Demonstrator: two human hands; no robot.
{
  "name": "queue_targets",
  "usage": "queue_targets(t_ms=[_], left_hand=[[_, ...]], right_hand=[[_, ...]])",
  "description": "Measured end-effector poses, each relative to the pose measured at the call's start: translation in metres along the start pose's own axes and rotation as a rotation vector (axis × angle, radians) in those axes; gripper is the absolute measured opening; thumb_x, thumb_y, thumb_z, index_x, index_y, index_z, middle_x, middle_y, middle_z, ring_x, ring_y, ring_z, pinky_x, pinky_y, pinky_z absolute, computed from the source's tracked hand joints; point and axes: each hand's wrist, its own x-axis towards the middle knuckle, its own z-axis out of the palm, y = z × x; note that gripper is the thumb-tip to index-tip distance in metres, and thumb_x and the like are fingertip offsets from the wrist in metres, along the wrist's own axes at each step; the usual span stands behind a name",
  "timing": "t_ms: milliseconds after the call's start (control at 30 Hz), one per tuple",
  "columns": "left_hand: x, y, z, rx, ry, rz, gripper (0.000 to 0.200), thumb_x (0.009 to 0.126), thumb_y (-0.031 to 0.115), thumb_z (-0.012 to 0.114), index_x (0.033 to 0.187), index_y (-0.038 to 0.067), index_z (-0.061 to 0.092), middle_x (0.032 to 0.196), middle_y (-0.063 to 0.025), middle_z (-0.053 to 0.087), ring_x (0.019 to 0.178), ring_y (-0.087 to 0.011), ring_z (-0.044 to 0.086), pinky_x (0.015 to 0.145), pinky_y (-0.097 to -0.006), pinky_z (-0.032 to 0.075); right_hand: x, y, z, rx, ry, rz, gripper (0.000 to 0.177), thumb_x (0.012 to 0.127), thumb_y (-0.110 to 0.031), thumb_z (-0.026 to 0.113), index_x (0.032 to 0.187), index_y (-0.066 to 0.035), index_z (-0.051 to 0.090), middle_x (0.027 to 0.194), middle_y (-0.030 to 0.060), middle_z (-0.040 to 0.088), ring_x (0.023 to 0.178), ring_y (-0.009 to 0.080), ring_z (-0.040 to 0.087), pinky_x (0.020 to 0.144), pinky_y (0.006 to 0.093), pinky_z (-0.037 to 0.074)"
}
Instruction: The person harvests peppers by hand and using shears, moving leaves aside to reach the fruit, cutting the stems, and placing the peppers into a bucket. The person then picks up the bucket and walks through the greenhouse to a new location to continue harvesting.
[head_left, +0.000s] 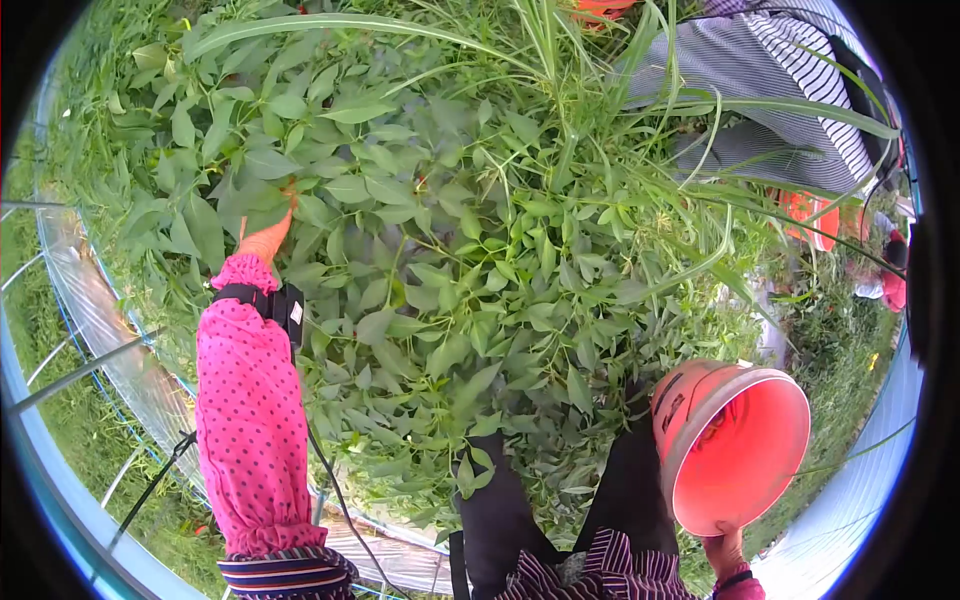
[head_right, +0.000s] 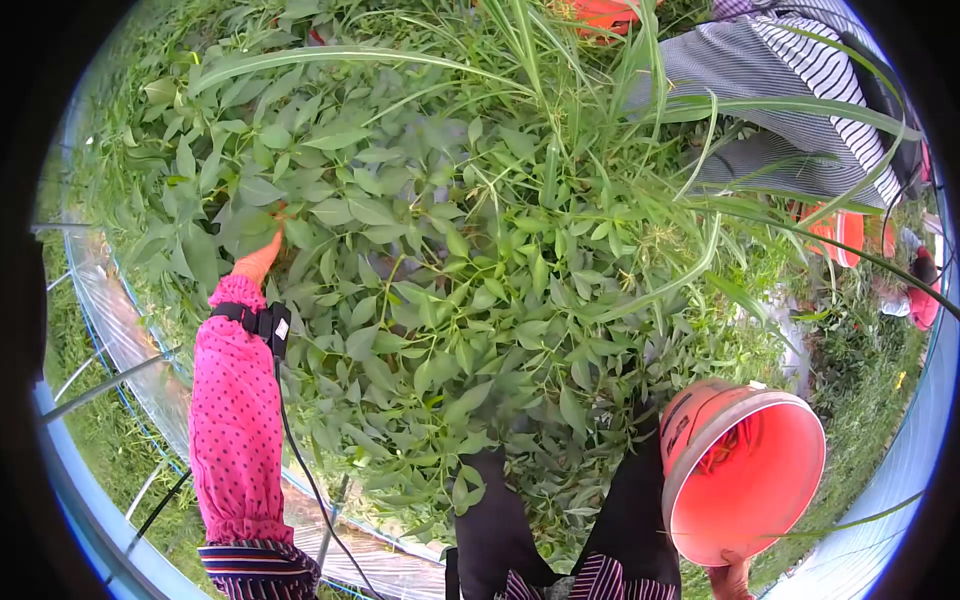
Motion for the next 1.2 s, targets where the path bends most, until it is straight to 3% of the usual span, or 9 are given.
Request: queue_targets(t_ms=[33,133,367,500,567,667,867,1033,1200], left_hand=[[0.012,-0.009,-0.024,-0.289,0.004,-0.004,0.020,0.084,0.016,0.055,0.100,0.004,0.059,0.092,-0.0072,0.061,0.086,-0.0199,0.057,0.076,-0.0310,0.047],[-0.024,0.131,-0.005,0.670,-0.055,-0.238,0.013,0.083,0.014,0.055,0.088,0.004,0.060,0.073,-0.0036,0.058,0.062,-0.0112,0.054,0.053,-0.0249,0.043],[-0.144,0.231,0.117,0.449,0.047,-0.031,0.018,0.085,0.020,0.059,0.076,0.004,0.057,0.053,0.0072,0.038,0.041,-0.0026,0.029,0.039,-0.0204,0.021],[-0.169,0.151,0.207,0.360,-0.398,-0.123,0.018,0.088,0.013,0.049,0.091,-0.002,0.060,0.062,0.0008,0.050,0.046,-0.0037,0.040,0.042,-0.0191,0.031],[-0.153,0.098,0.252,0.291,-0.370,-0.277,0.021,0.087,0.007,0.046,0.098,-0.005,0.058,0.078,-0.0070,0.058,0.052,-0.0093,0.050,0.049,-0.0228,0.039],[-0.089,-0.027,0.293,0.540,-0.032,0.031,0.020,0.080,0.011,0.051,0.093,0.001,0.063,0.083,-0.0247,0.061,0.083,-0.0407,0.059,0.073,-0.0410,0.047],[-0.020,-0.087,0.313,1.053,-0.082,-0.079,0.024,0.074,0.014,0.052,0.089,-0.002,0.063,0.091,-0.0254,0.061,0.090,-0.0430,0.057,0.080,-0.0455,0.046],[-0.011,-0.108,0.301,1.026,-0.080,-0.205,0.055,0.076,0.018,0.052,0.129,0.004,0.043,0.106,-0.0267,0.058,0.100,-0.0440,0.053,0.087,-0.0462,0.040],[0.013,-0.128,0.283,1.223,-0.226,-0.155,0.048,0.076,0.017,0.049,0.124,0.009,0.048,0.110,-0.0249,0.057,0.103,-0.0396,0.052,0.089,-0.0443,0.040]], right_hand=[[0.006,-0.043,0.031,0.319,0.109,0.153,0.060,0.066,-0.008,0.056,0.124,-0.011,0.038,0.117,0.0098,0.049,0.108,0.0255,0.051,0.090,0.0415,0.044],[0.008,-0.049,0.035,0.676,0.200,0.372,0.065,0.064,-0.008,0.056,0.126,-0.009,0.037,0.119,0.0082,0.049,0.110,0.0267,0.050,0.091,0.0425,0.044],[0.020,-0.035,0.027,0.730,0.174,0.403,0.064,0.064,-0.006,0.055,0.125,-0.014,0.039,0.117,0.0048,0.050,0.108,0.0249,0.050,0.088,0.0419,0.045],[0.021,-0.016,0.017,0.736,0.216,0.402,0.064,0.064,-0.006,0.057,0.126,-0.012,0.039,0.116,0.0054,0.050,0.109,0.0245,0.049,0.090,0.0421,0.045],[0.026,-0.044,0.038,0.702,0.188,0.369,0.065,0.066,-0.012,0.058,0.128,-0.011,0.038,0.122,0.0060,0.048,0.114,0.0254,0.047,0.097,0.0451,0.039],[0.017,-0.026,0.028,0.683,0.210,0.494,0.066,0.066,-0.013,0.058,0.129,-0.012,0.038,0.122,0.0065,0.048,0.114,0.0258,0.047,0.098,0.0464,0.038],[0.011,-0.023,0.040,0.681,0.345,0.579,0.066,0.077,-0.009,0.058,0.136,-0.003,0.028,0.132,0.0135,0.041,0.121,0.0274,0.041,0.104,0.0404,0.033],[0.013,-0.006,0.029,0.755,0.391,0.699,0.067,0.077,-0.010,0.059,0.135,0.000,0.028,0.133,0.0156,0.040,0.123,0.0281,0.038,0.105,0.0401,0.030],[0.018,0.002,0.030,0.619,0.385,0.711,0.069,0.077,-0.013,0.060,0.136,0.000,0.026,0.135,0.0161,0.038,0.124,0.0293,0.037,0.106,0.0407,0.029]])
